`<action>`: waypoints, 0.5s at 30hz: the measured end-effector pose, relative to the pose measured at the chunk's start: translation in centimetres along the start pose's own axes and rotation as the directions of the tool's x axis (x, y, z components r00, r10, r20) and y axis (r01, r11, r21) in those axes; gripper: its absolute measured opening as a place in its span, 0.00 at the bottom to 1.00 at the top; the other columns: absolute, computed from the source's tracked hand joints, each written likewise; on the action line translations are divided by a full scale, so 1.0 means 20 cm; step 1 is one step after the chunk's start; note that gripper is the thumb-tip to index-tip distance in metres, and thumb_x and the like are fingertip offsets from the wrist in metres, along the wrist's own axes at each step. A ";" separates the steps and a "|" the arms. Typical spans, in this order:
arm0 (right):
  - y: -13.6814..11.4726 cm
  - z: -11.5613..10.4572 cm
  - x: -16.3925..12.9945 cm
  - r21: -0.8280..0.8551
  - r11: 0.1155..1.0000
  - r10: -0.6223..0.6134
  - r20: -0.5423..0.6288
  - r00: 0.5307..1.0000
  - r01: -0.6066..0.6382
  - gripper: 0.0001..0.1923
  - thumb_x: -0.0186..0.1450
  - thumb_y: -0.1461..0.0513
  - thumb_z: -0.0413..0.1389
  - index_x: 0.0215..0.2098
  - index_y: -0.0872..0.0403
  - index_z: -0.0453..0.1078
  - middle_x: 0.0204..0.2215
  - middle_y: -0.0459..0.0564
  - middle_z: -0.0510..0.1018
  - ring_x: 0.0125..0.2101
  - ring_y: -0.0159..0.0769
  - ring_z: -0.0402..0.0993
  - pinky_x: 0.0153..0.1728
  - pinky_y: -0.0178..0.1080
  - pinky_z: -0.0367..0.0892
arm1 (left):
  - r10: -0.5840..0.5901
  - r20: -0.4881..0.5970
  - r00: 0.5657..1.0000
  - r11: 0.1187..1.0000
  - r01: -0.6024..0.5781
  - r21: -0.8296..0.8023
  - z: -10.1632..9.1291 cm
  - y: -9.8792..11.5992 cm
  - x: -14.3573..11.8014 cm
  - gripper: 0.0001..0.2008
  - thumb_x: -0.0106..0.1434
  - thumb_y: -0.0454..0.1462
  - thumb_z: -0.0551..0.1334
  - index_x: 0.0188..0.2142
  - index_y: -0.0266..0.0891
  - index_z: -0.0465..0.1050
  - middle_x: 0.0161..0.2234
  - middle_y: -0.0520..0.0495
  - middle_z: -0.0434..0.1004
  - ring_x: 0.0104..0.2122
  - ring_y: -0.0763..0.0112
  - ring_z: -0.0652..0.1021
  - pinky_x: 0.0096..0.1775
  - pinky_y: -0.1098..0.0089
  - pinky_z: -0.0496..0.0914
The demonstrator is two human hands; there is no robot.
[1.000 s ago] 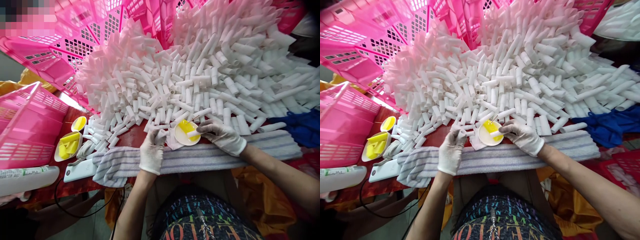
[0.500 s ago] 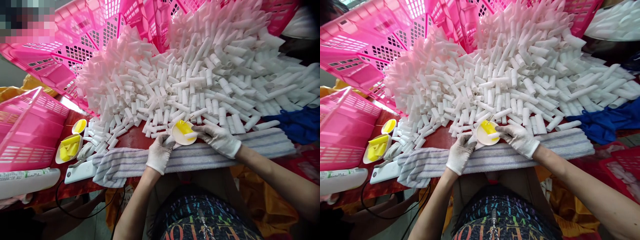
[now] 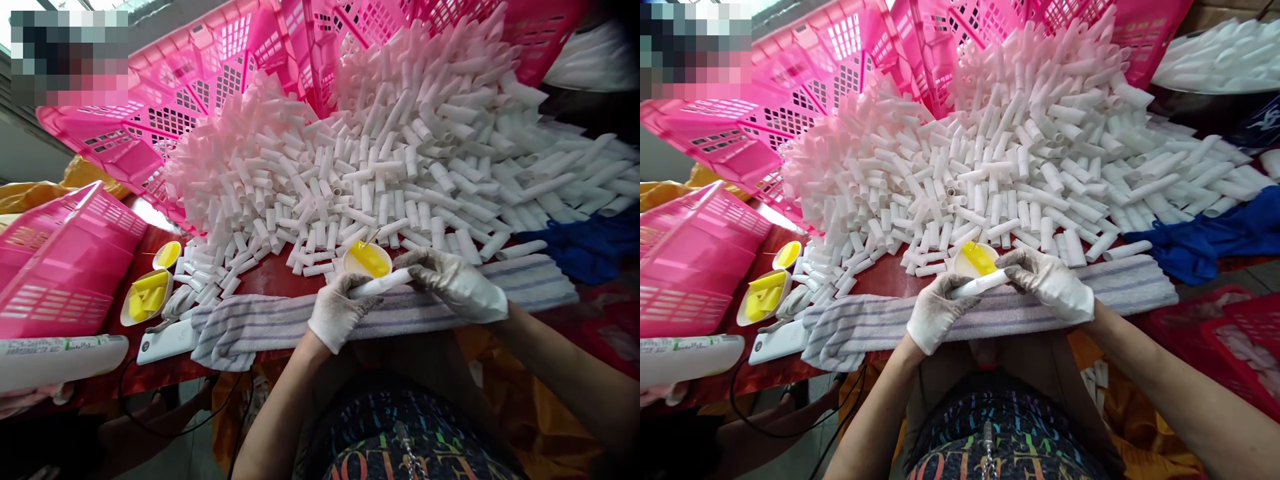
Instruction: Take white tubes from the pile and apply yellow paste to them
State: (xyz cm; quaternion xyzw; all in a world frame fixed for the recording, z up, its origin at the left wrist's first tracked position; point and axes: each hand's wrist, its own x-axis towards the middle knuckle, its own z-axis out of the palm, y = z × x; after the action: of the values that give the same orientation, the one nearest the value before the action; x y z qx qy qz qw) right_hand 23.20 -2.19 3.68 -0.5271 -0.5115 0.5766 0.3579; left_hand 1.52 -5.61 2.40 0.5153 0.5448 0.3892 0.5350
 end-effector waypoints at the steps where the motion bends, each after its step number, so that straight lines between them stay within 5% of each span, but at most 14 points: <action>1: -0.01 0.00 -0.01 -0.021 1.000 0.003 0.005 1.000 -0.003 0.32 0.51 0.37 0.65 0.38 0.53 0.75 0.24 0.44 0.71 0.22 0.28 0.62 0.23 0.35 0.62 | -0.003 0.008 1.000 1.000 0.003 0.008 0.01 0.02 -0.01 0.18 0.52 0.42 0.75 0.41 0.38 0.79 0.38 0.46 0.82 0.38 0.67 0.80 0.43 0.68 0.74; 5: -0.01 -0.02 -0.07 -0.206 0.967 -0.154 -0.003 0.988 0.150 0.24 0.60 0.41 0.62 0.36 0.52 0.75 0.28 0.49 0.77 0.26 0.34 0.70 0.27 0.38 0.67 | -0.083 0.030 0.996 0.996 0.082 0.029 0.04 0.10 -0.06 0.17 0.59 0.49 0.69 0.38 0.37 0.78 0.26 0.51 0.75 0.24 0.75 0.71 0.30 0.73 0.68; 8: 0.01 -0.01 -0.14 -0.328 0.888 -0.344 -0.005 0.939 0.323 0.13 0.66 0.50 0.58 0.33 0.49 0.73 0.27 0.49 0.78 0.27 0.38 0.73 0.29 0.41 0.69 | -0.205 0.064 0.977 0.979 0.205 0.007 0.10 0.12 -0.09 0.28 0.65 0.59 0.56 0.27 0.38 0.72 0.19 0.52 0.67 0.19 0.76 0.64 0.24 0.72 0.62; 10: 0.00 0.01 -0.18 -0.443 0.765 -0.486 0.078 0.870 0.467 0.09 0.64 0.56 0.59 0.27 0.48 0.71 0.22 0.47 0.75 0.23 0.37 0.70 0.26 0.41 0.64 | -0.337 0.206 0.919 0.941 0.338 0.030 0.16 0.10 -0.10 0.33 0.66 0.63 0.48 0.22 0.40 0.67 0.17 0.51 0.64 0.16 0.74 0.62 0.21 0.70 0.58; 12: -0.02 0.03 -0.21 -0.567 0.551 -0.619 0.214 0.755 0.612 0.10 0.61 0.61 0.57 0.21 0.47 0.67 0.17 0.45 0.70 0.19 0.36 0.64 0.23 0.41 0.58 | -0.359 0.289 0.887 0.933 0.348 0.090 0.22 0.07 -0.11 0.33 0.67 0.62 0.46 0.20 0.42 0.64 0.16 0.49 0.65 0.17 0.72 0.64 0.22 0.68 0.59; 14: -0.04 0.05 -0.23 -0.662 0.374 -0.702 0.256 0.665 0.649 0.12 0.61 0.64 0.54 0.20 0.47 0.64 0.15 0.45 0.68 0.18 0.36 0.63 0.22 0.41 0.57 | -0.265 0.180 0.947 0.959 0.239 0.152 0.29 0.05 -0.12 0.31 0.69 0.58 0.46 0.19 0.42 0.64 0.18 0.47 0.67 0.20 0.68 0.68 0.26 0.67 0.63; 15: -0.04 0.06 -0.25 -0.701 0.362 -0.721 0.208 0.661 0.614 0.13 0.62 0.64 0.53 0.21 0.46 0.63 0.16 0.46 0.69 0.18 0.37 0.65 0.23 0.42 0.58 | -0.206 0.090 0.974 0.964 0.186 0.187 0.32 0.04 -0.12 0.29 0.70 0.56 0.46 0.20 0.43 0.65 0.19 0.46 0.69 0.22 0.67 0.69 0.27 0.67 0.64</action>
State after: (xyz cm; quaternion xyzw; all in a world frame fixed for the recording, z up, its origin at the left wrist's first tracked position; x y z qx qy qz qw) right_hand 22.81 -7.05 5.55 -0.4055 -0.8368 0.0922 0.3560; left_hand 7.67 -8.72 2.90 0.5249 0.5956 0.2554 0.5518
